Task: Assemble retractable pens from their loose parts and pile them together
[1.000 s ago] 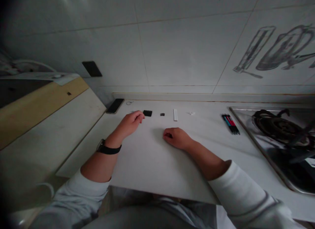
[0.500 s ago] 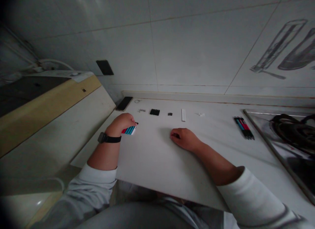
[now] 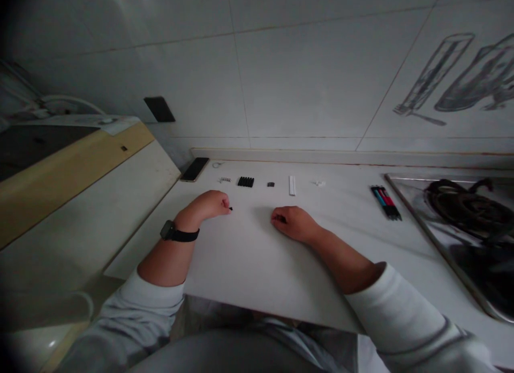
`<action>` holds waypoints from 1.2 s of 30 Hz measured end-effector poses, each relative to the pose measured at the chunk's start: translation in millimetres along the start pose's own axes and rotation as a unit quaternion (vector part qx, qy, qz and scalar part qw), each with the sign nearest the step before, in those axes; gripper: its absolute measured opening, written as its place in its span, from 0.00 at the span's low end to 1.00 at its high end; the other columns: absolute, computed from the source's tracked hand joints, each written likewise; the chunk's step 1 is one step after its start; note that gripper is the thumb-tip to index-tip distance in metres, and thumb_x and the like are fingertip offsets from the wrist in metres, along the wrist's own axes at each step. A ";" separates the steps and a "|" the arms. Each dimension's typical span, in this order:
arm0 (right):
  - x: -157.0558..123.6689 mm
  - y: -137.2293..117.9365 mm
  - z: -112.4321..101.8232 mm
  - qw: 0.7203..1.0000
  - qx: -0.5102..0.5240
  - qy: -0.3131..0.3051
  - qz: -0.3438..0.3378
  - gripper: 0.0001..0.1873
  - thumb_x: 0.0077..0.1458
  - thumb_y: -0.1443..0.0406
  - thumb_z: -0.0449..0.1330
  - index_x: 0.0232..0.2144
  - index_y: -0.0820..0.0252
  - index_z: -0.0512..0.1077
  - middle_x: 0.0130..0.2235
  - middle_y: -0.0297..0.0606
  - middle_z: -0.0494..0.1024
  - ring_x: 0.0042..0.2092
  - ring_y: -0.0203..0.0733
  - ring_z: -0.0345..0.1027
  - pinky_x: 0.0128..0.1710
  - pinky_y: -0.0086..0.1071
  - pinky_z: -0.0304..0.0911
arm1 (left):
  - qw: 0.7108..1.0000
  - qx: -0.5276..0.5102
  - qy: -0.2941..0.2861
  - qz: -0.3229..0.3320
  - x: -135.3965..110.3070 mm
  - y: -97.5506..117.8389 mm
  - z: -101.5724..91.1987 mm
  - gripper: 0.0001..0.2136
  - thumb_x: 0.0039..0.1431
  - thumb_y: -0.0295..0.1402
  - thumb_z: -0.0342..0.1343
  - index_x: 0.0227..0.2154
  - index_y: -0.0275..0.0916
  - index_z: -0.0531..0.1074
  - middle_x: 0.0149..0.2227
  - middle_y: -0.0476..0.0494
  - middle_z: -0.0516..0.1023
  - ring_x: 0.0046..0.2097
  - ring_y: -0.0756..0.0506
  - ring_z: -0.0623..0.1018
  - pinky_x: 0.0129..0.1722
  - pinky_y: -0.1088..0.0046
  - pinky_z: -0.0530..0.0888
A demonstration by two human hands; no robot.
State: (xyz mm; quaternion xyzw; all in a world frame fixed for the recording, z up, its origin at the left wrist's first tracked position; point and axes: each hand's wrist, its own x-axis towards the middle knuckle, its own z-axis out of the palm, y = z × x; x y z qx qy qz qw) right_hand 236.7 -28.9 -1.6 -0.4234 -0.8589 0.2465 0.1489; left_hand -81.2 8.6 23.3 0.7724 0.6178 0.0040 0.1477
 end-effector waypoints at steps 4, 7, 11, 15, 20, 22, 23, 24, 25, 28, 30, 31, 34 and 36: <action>0.5 0.2 1.2 1.000 0.002 0.006 0.004 0.08 0.61 0.63 0.59 0.36 0.57 0.78 0.32 0.35 0.78 0.31 0.36 0.67 0.33 0.29 0.56 | 0.988 -0.019 0.061 0.141 0.0 26.6 14.8 0.04 0.54 0.34 0.65 0.30 0.40 0.80 0.31 0.44 0.79 0.32 0.45 0.74 0.33 0.70 0.65; 0.8 -0.3 2.0 1.000 0.003 0.016 0.006 0.07 0.60 0.64 0.59 0.38 0.57 0.78 0.31 0.34 0.78 0.31 0.36 0.67 0.33 0.29 0.56 | 0.966 -0.049 0.088 0.240 -1.6 49.0 25.3 0.04 0.60 0.33 0.62 0.33 0.39 0.78 0.35 0.44 0.78 0.36 0.45 0.75 0.35 0.70 0.67; 0.9 -1.8 2.4 1.000 0.003 0.028 0.003 0.08 0.61 0.65 0.60 0.40 0.57 0.78 0.30 0.34 0.78 0.30 0.35 0.66 0.33 0.28 0.56 | 0.951 -0.077 0.070 0.292 -5.7 61.0 31.4 0.10 0.59 0.35 0.64 0.42 0.39 0.76 0.40 0.44 0.78 0.40 0.44 0.76 0.41 0.69 0.69; 0.9 -1.9 3.1 1.000 -0.002 0.030 0.002 0.09 0.60 0.65 0.61 0.42 0.58 0.78 0.30 0.34 0.78 0.30 0.35 0.66 0.33 0.29 0.56 | 0.954 -0.046 0.047 0.291 -8.9 55.9 27.5 0.07 0.59 0.36 0.64 0.38 0.39 0.77 0.40 0.44 0.76 0.39 0.45 0.75 0.38 0.70 0.69; -0.6 -3.5 4.2 0.999 -0.004 0.041 -0.008 0.11 0.61 0.63 0.63 0.45 0.59 0.77 0.31 0.34 0.78 0.31 0.35 0.66 0.34 0.28 0.56 | 0.955 -0.061 0.052 0.284 -10.4 62.1 25.7 0.05 0.59 0.34 0.63 0.36 0.40 0.77 0.35 0.47 0.78 0.36 0.46 0.76 0.36 0.71 0.68; -1.4 -5.2 5.0 0.999 -0.010 0.045 -0.020 0.12 0.62 0.61 0.63 0.46 0.59 0.77 0.32 0.35 0.78 0.31 0.36 0.67 0.33 0.28 0.55 | 0.956 -0.072 0.065 0.276 -10.7 67.2 26.9 0.05 0.60 0.34 0.63 0.37 0.40 0.77 0.33 0.48 0.79 0.35 0.46 0.77 0.35 0.71 0.68; -1.7 -6.0 5.6 0.998 -0.017 0.046 -0.030 0.12 0.62 0.60 0.63 0.45 0.59 0.77 0.32 0.35 0.78 0.32 0.36 0.67 0.33 0.29 0.55 | 0.954 -0.077 0.075 0.280 -10.8 69.4 27.6 0.05 0.60 0.34 0.63 0.37 0.41 0.77 0.33 0.48 0.80 0.35 0.46 0.77 0.36 0.71 0.68; -1.8 -6.4 6.2 0.998 -0.024 0.049 -0.041 0.11 0.63 0.60 0.63 0.44 0.59 0.77 0.33 0.36 0.78 0.32 0.37 0.67 0.34 0.29 0.54 | 0.950 -0.080 0.086 0.291 -10.8 71.0 28.3 0.04 0.60 0.33 0.63 0.37 0.41 0.77 0.34 0.48 0.81 0.36 0.45 0.78 0.37 0.70 0.69; -1.8 -6.6 6.9 0.997 -0.031 0.052 -0.052 0.10 0.63 0.61 0.62 0.43 0.59 0.77 0.33 0.37 0.78 0.33 0.37 0.67 0.34 0.29 0.54 | 0.944 -0.083 0.099 0.304 -10.8 72.3 29.0 0.04 0.60 0.33 0.63 0.37 0.41 0.77 0.35 0.47 0.81 0.38 0.45 0.78 0.39 0.70 0.69; -1.4 -5.8 8.1 0.995 -0.036 0.063 -0.072 0.08 0.64 0.62 0.61 0.42 0.60 0.76 0.35 0.38 0.78 0.35 0.38 0.67 0.35 0.30 0.55 | 0.926 -0.108 0.138 0.335 -11.0 74.4 30.1 0.04 0.61 0.33 0.63 0.38 0.41 0.78 0.39 0.46 0.82 0.41 0.44 0.79 0.44 0.68 0.71; -1.4 -5.3 7.5 0.995 -0.029 0.069 -0.073 0.07 0.65 0.63 0.60 0.42 0.60 0.76 0.36 0.39 0.78 0.36 0.39 0.68 0.36 0.30 0.57 | 0.919 -0.142 0.162 0.329 -11.6 75.7 29.9 0.06 0.62 0.33 0.64 0.40 0.41 0.78 0.39 0.45 0.82 0.41 0.45 0.79 0.44 0.68 0.72; -1.5 -5.5 6.7 0.995 -0.025 0.072 -0.071 0.07 0.65 0.64 0.59 0.42 0.60 0.75 0.37 0.39 0.78 0.36 0.39 0.68 0.37 0.30 0.57 | 0.917 -0.164 0.169 0.322 -12.1 76.6 29.6 0.06 0.61 0.34 0.64 0.41 0.41 0.78 0.39 0.45 0.82 0.40 0.45 0.79 0.44 0.68 0.73; -2.7 -7.4 3.3 0.995 -0.007 0.078 -0.069 0.07 0.65 0.66 0.58 0.44 0.60 0.74 0.39 0.40 0.78 0.38 0.39 0.69 0.39 0.30 0.59 | 0.909 -0.245 0.153 0.299 -13.3 80.1 28.9 0.05 0.62 0.33 0.63 0.39 0.40 0.78 0.37 0.46 0.82 0.38 0.47 0.78 0.41 0.70 0.73; -3.2 -8.5 1.6 0.994 0.007 0.085 -0.067 0.08 0.65 0.66 0.57 0.45 0.60 0.74 0.39 0.40 0.78 0.37 0.39 0.69 0.39 0.30 0.60 | 0.900 -0.298 0.142 0.284 -13.5 82.5 28.8 0.05 0.62 0.34 0.62 0.38 0.40 0.79 0.37 0.46 0.82 0.37 0.47 0.79 0.41 0.71 0.74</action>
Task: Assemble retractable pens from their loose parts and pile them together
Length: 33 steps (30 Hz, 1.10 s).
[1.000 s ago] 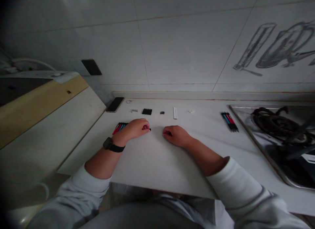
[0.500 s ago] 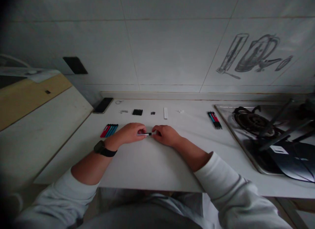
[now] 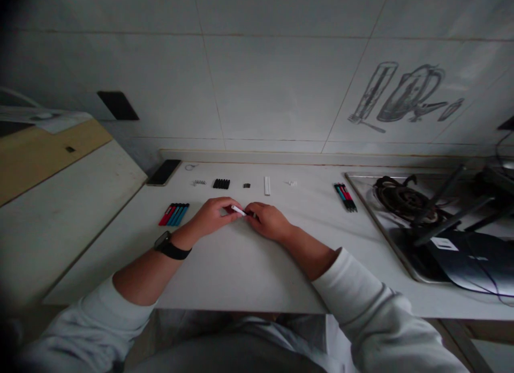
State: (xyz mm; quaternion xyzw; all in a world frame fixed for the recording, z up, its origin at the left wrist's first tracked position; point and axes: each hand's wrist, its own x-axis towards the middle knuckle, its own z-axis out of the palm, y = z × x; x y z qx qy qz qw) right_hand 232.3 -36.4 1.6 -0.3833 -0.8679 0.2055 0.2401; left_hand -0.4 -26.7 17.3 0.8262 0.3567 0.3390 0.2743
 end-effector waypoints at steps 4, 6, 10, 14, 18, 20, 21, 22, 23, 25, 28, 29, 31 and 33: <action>0.5 1.2 -0.2 1.000 0.019 0.018 0.005 0.08 0.65 0.64 0.58 0.44 0.59 0.74 0.39 0.40 0.78 0.36 0.38 0.69 0.38 0.30 0.61 | 0.998 -0.056 0.037 -0.021 1.6 0.5 3.1 0.07 0.61 0.37 0.63 0.37 0.39 0.80 0.38 0.43 0.82 0.39 0.46 0.79 0.42 0.70 0.75; 1.1 2.9 1.0 0.999 0.027 0.026 0.007 0.08 0.65 0.64 0.58 0.43 0.59 0.75 0.38 0.39 0.78 0.36 0.38 0.69 0.39 0.30 0.61 | 0.995 -0.085 0.037 -0.032 2.0 -0.5 5.0 0.08 0.61 0.37 0.63 0.38 0.39 0.80 0.39 0.43 0.82 0.40 0.46 0.80 0.42 0.70 0.76; 2.4 4.6 3.3 0.998 0.045 0.030 0.021 0.08 0.64 0.64 0.59 0.43 0.58 0.76 0.38 0.39 0.80 0.36 0.38 0.70 0.38 0.29 0.60 | 0.986 -0.151 0.017 -0.070 2.2 -3.8 9.4 0.10 0.60 0.37 0.64 0.40 0.38 0.81 0.40 0.42 0.84 0.40 0.46 0.81 0.44 0.69 0.77; 3.4 2.2 2.1 0.995 0.076 0.035 0.055 0.08 0.64 0.63 0.59 0.40 0.58 0.77 0.34 0.35 0.80 0.33 0.36 0.69 0.36 0.28 0.58 | 0.977 -0.187 0.033 -0.095 2.2 -8.2 11.2 0.12 0.60 0.40 0.65 0.41 0.37 0.81 0.41 0.40 0.85 0.42 0.44 0.82 0.48 0.66 0.76; 3.8 0.0 0.2 0.989 0.113 0.046 0.079 0.07 0.63 0.62 0.59 0.37 0.58 0.77 0.31 0.33 0.80 0.30 0.34 0.68 0.34 0.28 0.58 | 0.971 -0.213 0.037 -0.101 2.6 -10.6 9.8 0.14 0.60 0.41 0.65 0.42 0.37 0.81 0.43 0.39 0.85 0.44 0.43 0.82 0.49 0.66 0.76; 4.1 0.8 0.7 0.987 0.125 0.048 0.091 0.08 0.63 0.61 0.60 0.36 0.58 0.77 0.30 0.33 0.80 0.30 0.34 0.68 0.33 0.28 0.57 | 0.968 -0.226 0.037 -0.106 3.0 -9.9 8.5 0.14 0.58 0.42 0.66 0.41 0.36 0.81 0.43 0.39 0.85 0.44 0.42 0.82 0.49 0.65 0.76; 4.3 1.6 1.3 0.985 0.132 0.050 0.097 0.08 0.63 0.61 0.60 0.35 0.58 0.78 0.30 0.33 0.80 0.30 0.35 0.68 0.33 0.28 0.58 | 0.966 -0.233 0.038 -0.109 3.3 -9.2 7.8 0.15 0.58 0.42 0.66 0.41 0.36 0.81 0.43 0.39 0.85 0.45 0.42 0.82 0.50 0.64 0.76; 4.6 2.4 1.9 0.983 0.141 0.051 0.101 0.09 0.62 0.61 0.60 0.35 0.58 0.78 0.30 0.33 0.80 0.30 0.35 0.68 0.33 0.28 0.58 | 0.964 -0.239 0.038 -0.110 3.5 -8.4 7.1 0.15 0.58 0.42 0.66 0.41 0.36 0.81 0.43 0.39 0.85 0.45 0.42 0.82 0.50 0.64 0.76; 5.1 3.1 2.3 0.982 0.150 0.054 0.105 0.09 0.62 0.60 0.60 0.35 0.58 0.77 0.30 0.34 0.80 0.30 0.35 0.69 0.33 0.28 0.59 | 0.963 -0.244 0.037 -0.111 3.7 -7.5 6.5 0.15 0.57 0.42 0.67 0.41 0.36 0.81 0.43 0.39 0.85 0.45 0.42 0.82 0.51 0.63 0.76; 6.2 3.1 2.5 0.977 0.173 0.055 0.113 0.09 0.61 0.60 0.60 0.35 0.58 0.77 0.30 0.34 0.80 0.31 0.36 0.70 0.34 0.28 0.60 | 0.962 -0.249 0.037 -0.109 3.8 -6.6 5.6 0.15 0.57 0.42 0.67 0.41 0.36 0.81 0.42 0.38 0.85 0.45 0.42 0.82 0.51 0.63 0.76; 7.8 0.1 1.5 0.964 0.233 0.028 0.123 0.12 0.62 0.58 0.60 0.33 0.59 0.76 0.30 0.35 0.80 0.31 0.36 0.70 0.33 0.28 0.62 | 0.960 -0.256 0.038 -0.103 3.2 -7.8 5.3 0.15 0.57 0.43 0.67 0.40 0.36 0.81 0.42 0.38 0.85 0.45 0.42 0.82 0.51 0.64 0.76; 8.0 -1.0 1.4 0.957 0.259 0.011 0.127 0.13 0.62 0.56 0.59 0.32 0.59 0.75 0.30 0.36 0.80 0.31 0.35 0.70 0.32 0.28 0.62 | 0.959 -0.262 0.036 -0.102 2.9 -8.7 5.4 0.15 0.57 0.43 0.67 0.40 0.36 0.81 0.43 0.38 0.85 0.45 0.42 0.82 0.51 0.64 0.76; 7.9 -1.7 2.3 0.943 0.303 -0.022 0.136 0.16 0.61 0.53 0.60 0.32 0.60 0.74 0.31 0.37 0.81 0.30 0.35 0.69 0.31 0.28 0.62 | 0.955 -0.276 0.031 -0.102 2.5 -10.6 6.0 0.15 0.57 0.43 0.67 0.40 0.36 0.81 0.42 0.38 0.85 0.45 0.42 0.82 0.51 0.64 0.76; 7.6 1.4 4.6 0.940 0.309 -0.032 0.138 0.18 0.61 0.51 0.60 0.31 0.60 0.75 0.31 0.37 0.81 0.30 0.35 0.69 0.31 0.28 0.62 | 0.953 -0.283 0.028 -0.102 2.5 -11.8 6.3 0.15 0.57 0.43 0.67 0.39 0.36 0.81 0.42 0.38 0.85 0.45 0.42 0.82 0.51 0.64 0.76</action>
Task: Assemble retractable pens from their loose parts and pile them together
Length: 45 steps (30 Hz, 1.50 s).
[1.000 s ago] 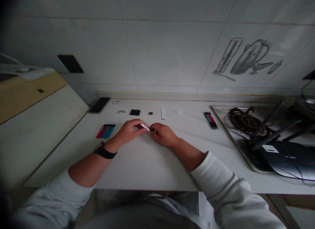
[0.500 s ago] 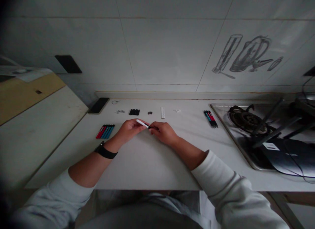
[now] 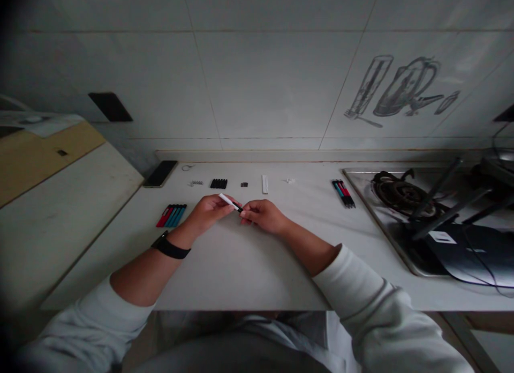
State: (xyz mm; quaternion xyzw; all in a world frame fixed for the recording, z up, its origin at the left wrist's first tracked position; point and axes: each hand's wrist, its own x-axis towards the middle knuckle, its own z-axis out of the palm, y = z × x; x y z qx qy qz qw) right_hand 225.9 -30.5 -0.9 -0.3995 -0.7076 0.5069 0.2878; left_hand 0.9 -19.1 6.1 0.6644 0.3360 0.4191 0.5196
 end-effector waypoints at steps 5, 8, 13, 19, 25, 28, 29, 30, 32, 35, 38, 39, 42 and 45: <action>9.6 19.7 -18.4 0.987 -0.106 0.109 -0.043 0.16 0.61 0.52 0.60 0.35 0.59 0.79 0.32 0.37 0.81 0.33 0.37 0.71 0.36 0.29 0.64 | 0.998 -0.013 0.069 0.003 2.1 0.7 -2.3 0.15 0.59 0.43 0.65 0.40 0.36 0.79 0.42 0.39 0.83 0.44 0.44 0.80 0.51 0.65 0.75; 15.6 31.2 -51.0 0.961 -0.114 0.246 -0.043 0.18 0.62 0.52 0.58 0.41 0.58 0.77 0.36 0.40 0.82 0.36 0.39 0.73 0.37 0.31 0.66 | 0.992 -0.056 0.112 -0.018 3.9 0.2 -4.6 0.16 0.59 0.44 0.65 0.41 0.36 0.78 0.40 0.40 0.82 0.40 0.46 0.79 0.47 0.66 0.76; 10.3 55.7 -121.4 0.876 -0.250 0.412 0.001 0.17 0.60 0.59 0.57 0.47 0.60 0.77 0.41 0.46 0.82 0.40 0.45 0.74 0.44 0.37 0.67 | 0.985 -0.123 0.110 -0.050 5.2 -3.8 -6.3 0.15 0.57 0.42 0.66 0.41 0.36 0.77 0.40 0.42 0.80 0.37 0.49 0.77 0.42 0.69 0.75; 6.4 90.7 -159.3 0.856 -0.366 0.360 0.064 0.21 0.56 0.66 0.59 0.52 0.61 0.77 0.44 0.44 0.81 0.42 0.45 0.72 0.48 0.37 0.66 | 0.985 -0.113 0.106 -0.077 6.2 -13.0 -9.1 0.16 0.58 0.42 0.66 0.44 0.37 0.78 0.44 0.39 0.81 0.39 0.48 0.78 0.43 0.68 0.75; 14.7 98.6 -161.9 0.847 -0.412 0.327 0.077 0.17 0.57 0.64 0.61 0.48 0.59 0.80 0.43 0.44 0.80 0.41 0.45 0.71 0.47 0.36 0.65 | 0.987 -0.097 0.096 -0.086 5.9 -14.1 -7.9 0.18 0.57 0.44 0.66 0.45 0.37 0.78 0.44 0.39 0.82 0.40 0.47 0.79 0.43 0.67 0.75; 15.9 99.4 -163.3 0.845 -0.417 0.325 0.080 0.16 0.58 0.62 0.61 0.47 0.59 0.81 0.43 0.45 0.80 0.41 0.44 0.71 0.46 0.36 0.64 | 0.988 -0.086 0.090 -0.086 5.9 -12.9 -6.4 0.18 0.57 0.44 0.65 0.45 0.37 0.78 0.44 0.38 0.82 0.39 0.47 0.79 0.42 0.68 0.75; 16.1 99.6 -163.6 0.844 -0.418 0.327 0.081 0.15 0.58 0.62 0.61 0.46 0.59 0.81 0.42 0.44 0.80 0.41 0.44 0.71 0.46 0.36 0.64 | 0.989 -0.084 0.088 -0.085 6.1 -12.8 -6.1 0.19 0.57 0.45 0.65 0.45 0.37 0.77 0.44 0.38 0.82 0.39 0.47 0.78 0.42 0.68 0.75; 16.3 99.7 -163.7 0.842 -0.419 0.329 0.081 0.15 0.58 0.62 0.61 0.46 0.59 0.81 0.42 0.44 0.80 0.41 0.44 0.71 0.45 0.35 0.64 | 0.989 -0.083 0.087 -0.084 6.2 -12.8 -5.8 0.19 0.57 0.45 0.65 0.45 0.37 0.77 0.44 0.39 0.82 0.39 0.47 0.78 0.42 0.69 0.75; 17.0 99.3 -163.5 0.839 -0.422 0.332 0.085 0.15 0.58 0.62 0.61 0.45 0.58 0.81 0.42 0.44 0.80 0.41 0.44 0.71 0.45 0.35 0.64 | 0.990 -0.083 0.085 -0.082 6.2 -13.0 -5.6 0.18 0.57 0.44 0.65 0.45 0.37 0.77 0.43 0.39 0.82 0.38 0.47 0.78 0.42 0.69 0.74; 17.7 97.4 -162.2 0.837 -0.426 0.331 0.092 0.13 0.59 0.62 0.60 0.43 0.58 0.82 0.42 0.44 0.80 0.42 0.45 0.71 0.45 0.35 0.63 | 0.990 -0.084 0.084 -0.081 5.9 -12.9 -5.4 0.18 0.57 0.44 0.66 0.44 0.36 0.77 0.42 0.39 0.82 0.38 0.48 0.77 0.42 0.69 0.74; 16.6 94.3 -160.6 0.830 -0.418 0.355 0.100 0.13 0.59 0.63 0.59 0.41 0.59 0.81 0.42 0.45 0.81 0.43 0.46 0.72 0.45 0.36 0.63 | 0.990 -0.083 0.084 -0.081 5.5 -11.6 -5.0 0.18 0.57 0.44 0.66 0.44 0.36 0.77 0.43 0.40 0.81 0.38 0.48 0.77 0.42 0.70 0.74; 15.7 93.0 -160.0 0.827 -0.409 0.372 0.105 0.13 0.59 0.63 0.58 0.41 0.60 0.80 0.42 0.46 0.82 0.42 0.46 0.72 0.45 0.36 0.63 | 0.990 -0.080 0.084 -0.081 5.5 -11.4 -4.8 0.18 0.57 0.44 0.66 0.44 0.36 0.77 0.43 0.40 0.81 0.38 0.49 0.77 0.42 0.70 0.74; 12.1 87.5 -157.6 0.819 -0.373 0.421 0.114 0.13 0.60 0.62 0.57 0.42 0.59 0.78 0.39 0.46 0.83 0.40 0.47 0.73 0.42 0.36 0.63 | 0.992 -0.059 0.080 -0.076 6.5 -13.1 -4.7 0.18 0.58 0.43 0.65 0.45 0.37 0.77 0.43 0.41 0.81 0.38 0.48 0.77 0.42 0.70 0.74; 9.6 78.2 -152.0 0.820 -0.344 0.449 0.086 0.12 0.59 0.60 0.58 0.41 0.59 0.77 0.37 0.45 0.83 0.38 0.47 0.73 0.40 0.36 0.64 | 0.997 -0.014 0.064 -0.045 7.8 -19.3 -5.8 0.17 0.60 0.42 0.63 0.47 0.37 0.76 0.43 0.41 0.80 0.42 0.47 0.78 0.44 0.69 0.75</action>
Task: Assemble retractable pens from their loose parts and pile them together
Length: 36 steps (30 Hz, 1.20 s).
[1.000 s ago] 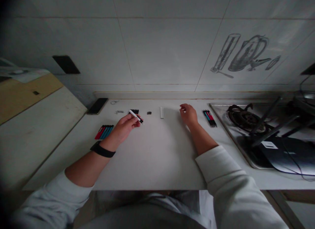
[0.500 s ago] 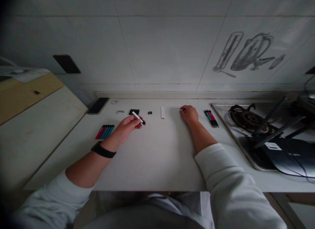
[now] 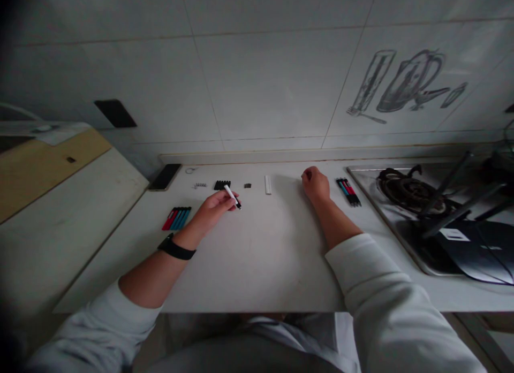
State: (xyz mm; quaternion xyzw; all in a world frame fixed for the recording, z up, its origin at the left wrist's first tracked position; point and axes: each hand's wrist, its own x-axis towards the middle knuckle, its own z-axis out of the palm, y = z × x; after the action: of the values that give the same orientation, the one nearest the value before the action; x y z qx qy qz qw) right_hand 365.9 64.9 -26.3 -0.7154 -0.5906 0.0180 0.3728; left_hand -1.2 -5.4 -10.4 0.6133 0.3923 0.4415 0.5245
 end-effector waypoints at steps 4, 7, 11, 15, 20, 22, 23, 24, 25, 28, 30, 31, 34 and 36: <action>-12.2 -24.8 -4.3 0.994 0.083 0.006 -0.064 0.11 0.59 0.59 0.60 0.39 0.59 0.77 0.36 0.42 0.82 0.36 0.44 0.74 0.40 0.35 0.66 | 0.988 0.128 -0.017 0.085 -0.7 -4.2 -2.8 0.13 0.66 0.39 0.58 0.48 0.38 0.76 0.44 0.41 0.80 0.43 0.46 0.78 0.45 0.68 0.75; -31.7 -53.5 -5.8 0.977 0.165 -0.028 -0.130 0.11 0.60 0.58 0.61 0.39 0.58 0.78 0.39 0.42 0.83 0.37 0.43 0.76 0.42 0.35 0.69 | 0.950 0.265 -0.022 0.161 -4.1 1.5 -3.8 0.10 0.69 0.36 0.54 0.47 0.39 0.77 0.44 0.41 0.79 0.43 0.46 0.77 0.46 0.67 0.75; -67.1 -93.9 -9.1 0.954 0.238 -0.083 -0.161 0.11 0.61 0.57 0.62 0.39 0.57 0.80 0.38 0.41 0.83 0.39 0.43 0.76 0.41 0.35 0.71 | 0.912 0.340 -0.041 0.224 -7.7 9.5 -2.4 0.11 0.72 0.34 0.51 0.48 0.41 0.77 0.44 0.41 0.77 0.46 0.45 0.76 0.49 0.65 0.74; -92.5 -117.1 -11.2 0.934 0.270 -0.126 -0.198 0.09 0.62 0.59 0.62 0.39 0.55 0.81 0.39 0.40 0.83 0.40 0.42 0.77 0.42 0.34 0.72 | 0.902 0.360 -0.067 0.227 -8.4 8.6 -0.7 0.12 0.72 0.34 0.52 0.52 0.42 0.77 0.43 0.43 0.76 0.45 0.46 0.77 0.47 0.67 0.74; -98.3 -119.0 -10.0 0.928 0.277 -0.128 -0.213 0.08 0.62 0.60 0.63 0.39 0.56 0.80 0.37 0.39 0.83 0.37 0.41 0.77 0.40 0.33 0.72 | 0.901 0.368 -0.061 0.222 -8.1 5.9 -0.6 0.12 0.71 0.34 0.53 0.52 0.41 0.77 0.42 0.43 0.76 0.44 0.46 0.77 0.46 0.67 0.74; -98.2 -118.0 -10.1 0.927 0.270 -0.129 -0.224 0.07 0.62 0.61 0.63 0.39 0.56 0.79 0.36 0.38 0.83 0.36 0.40 0.76 0.39 0.33 0.72 | 0.900 0.374 -0.062 0.217 -8.3 6.3 -0.5 0.12 0.71 0.33 0.53 0.52 0.41 0.77 0.42 0.43 0.76 0.44 0.46 0.77 0.46 0.67 0.74; -98.3 -118.0 -10.5 0.926 0.264 -0.130 -0.235 0.07 0.62 0.62 0.63 0.39 0.56 0.79 0.36 0.38 0.83 0.36 0.40 0.76 0.39 0.32 0.72 | 0.899 0.377 -0.065 0.215 -8.4 6.6 -0.4 0.12 0.71 0.33 0.54 0.52 0.42 0.77 0.42 0.43 0.76 0.43 0.46 0.76 0.45 0.67 0.74; -98.7 -118.1 -11.0 0.925 0.257 -0.131 -0.248 0.06 0.62 0.62 0.63 0.39 0.57 0.79 0.36 0.38 0.82 0.36 0.39 0.76 0.39 0.32 0.72 | 0.897 0.381 -0.068 0.213 -8.6 6.9 -0.2 0.12 0.71 0.33 0.54 0.52 0.42 0.77 0.41 0.43 0.76 0.43 0.46 0.76 0.45 0.68 0.74; -99.2 -118.5 -11.7 0.923 0.250 -0.130 -0.262 0.06 0.63 0.63 0.62 0.39 0.57 0.79 0.36 0.38 0.82 0.36 0.39 0.76 0.39 0.32 0.72 | 0.896 0.384 -0.070 0.212 -8.8 7.0 0.0 0.12 0.70 0.32 0.54 0.52 0.42 0.78 0.41 0.43 0.75 0.42 0.46 0.76 0.45 0.68 0.74; -100.7 -120.2 -14.0 0.914 0.233 -0.128 -0.307 0.07 0.64 0.65 0.61 0.39 0.57 0.79 0.37 0.39 0.83 0.38 0.40 0.76 0.40 0.32 0.71 | 0.892 0.392 -0.070 0.214 -9.4 6.8 0.4 0.12 0.70 0.32 0.55 0.52 0.43 0.78 0.41 0.44 0.75 0.42 0.46 0.77 0.44 0.68 0.75; -101.4 -121.1 -15.4 0.907 0.231 -0.129 -0.327 0.07 0.65 0.65 0.60 0.40 0.57 0.79 0.39 0.39 0.83 0.39 0.40 0.76 0.41 0.33 0.71 | 0.891 0.393 -0.071 0.215 -9.6 6.4 0.4 0.12 0.70 0.32 0.55 0.52 0.43 0.78 0.41 0.44 0.76 0.42 0.46 0.77 0.44 0.68 0.75; -101.6 -121.4 -16.0 0.905 0.231 -0.130 -0.332 0.08 0.65 0.65 0.60 0.41 0.57 0.79 0.39 0.40 0.83 0.39 0.40 0.76 0.42 0.33 0.71 | 0.891 0.392 -0.073 0.216 -9.7 6.3 0.4 0.12 0.70 0.32 0.55 0.52 0.43 0.78 0.41 0.43 0.76 0.42 0.46 0.77 0.45 0.68 0.75; -101.9 -121.4 -17.3 0.901 0.234 -0.137 -0.338 0.08 0.66 0.65 0.60 0.42 0.57 0.79 0.39 0.40 0.82 0.39 0.39 0.76 0.41 0.33 0.71 | 0.892 0.390 -0.076 0.216 -9.6 6.4 0.5 0.11 0.69 0.31 0.55 0.51 0.43 0.78 0.42 0.43 0.76 0.43 0.46 0.77 0.45 0.67 0.75; -102.1 -121.0 -17.4 0.898 0.239 -0.145 -0.341 0.08 0.65 0.65 0.60 0.43 0.57 0.79 0.39 0.40 0.82 0.38 0.39 0.75 0.41 0.33 0.71 | 0.892 0.390 -0.076 0.215 -9.7 6.9 0.7 0.11 0.69 0.31 0.55 0.50 0.43 0.78 0.41 0.43 0.76 0.43 0.46 0.77 0.45 0.67 0.75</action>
State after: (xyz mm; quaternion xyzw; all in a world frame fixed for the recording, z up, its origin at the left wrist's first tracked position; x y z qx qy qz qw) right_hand 242.5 -28.8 11.0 -0.3490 -0.8237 0.1338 0.4264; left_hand -3.3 -15.7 -4.9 0.8694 0.3503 0.3073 0.1640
